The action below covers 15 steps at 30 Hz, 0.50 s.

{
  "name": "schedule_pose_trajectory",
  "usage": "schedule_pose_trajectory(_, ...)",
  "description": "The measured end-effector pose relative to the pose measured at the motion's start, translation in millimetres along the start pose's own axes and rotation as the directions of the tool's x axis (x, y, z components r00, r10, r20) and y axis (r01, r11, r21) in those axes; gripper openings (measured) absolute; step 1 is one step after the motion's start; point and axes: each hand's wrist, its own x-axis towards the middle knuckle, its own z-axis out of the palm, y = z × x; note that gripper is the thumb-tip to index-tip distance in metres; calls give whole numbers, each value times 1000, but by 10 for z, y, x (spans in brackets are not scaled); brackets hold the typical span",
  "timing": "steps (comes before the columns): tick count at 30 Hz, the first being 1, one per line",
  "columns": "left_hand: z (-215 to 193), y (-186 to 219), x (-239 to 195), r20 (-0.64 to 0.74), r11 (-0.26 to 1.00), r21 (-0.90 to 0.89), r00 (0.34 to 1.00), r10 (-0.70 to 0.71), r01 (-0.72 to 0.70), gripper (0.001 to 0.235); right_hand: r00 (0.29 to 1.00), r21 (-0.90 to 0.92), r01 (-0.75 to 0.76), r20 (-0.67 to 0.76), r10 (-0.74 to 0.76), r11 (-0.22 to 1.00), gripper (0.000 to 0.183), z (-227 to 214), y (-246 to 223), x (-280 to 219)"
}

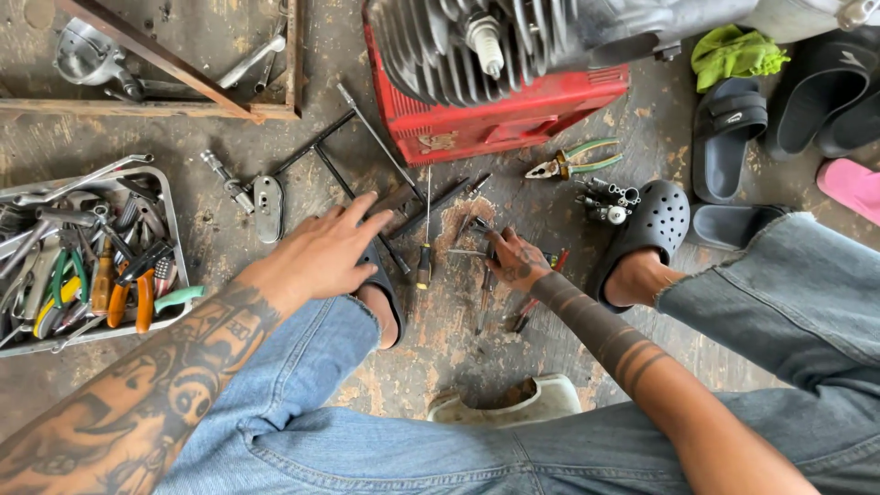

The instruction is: Repairing a motorcycle engine by disassembling the carburetor and intake components.

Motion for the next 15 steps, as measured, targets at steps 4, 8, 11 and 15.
schedule_pose_trajectory(4, -48, -65, 61, -44, 996, 81, 998, -44, 48, 72, 1000, 28, 9, 26, -10, 1000, 54, -33, 46, -15)
schedule_pose_trajectory(8, -5, -128, 110, -33, 991, 108, 997, -72, 75, 67, 998, 63, 62, -3, -62, 996, 52, 21, 106, -18)
schedule_pose_trajectory(11, 98, -159, 134, -18, 991, 114, 997, -71, 73, 64, 996, 66, 71, 42, -73, 995, 55, 29, 193, 22)
schedule_pose_trajectory(15, 156, -222, 165, -3, 990, 109, 996, -92, 92, 64, 994, 90, 69, 78, -77, 993, 55, 98, 278, 91)
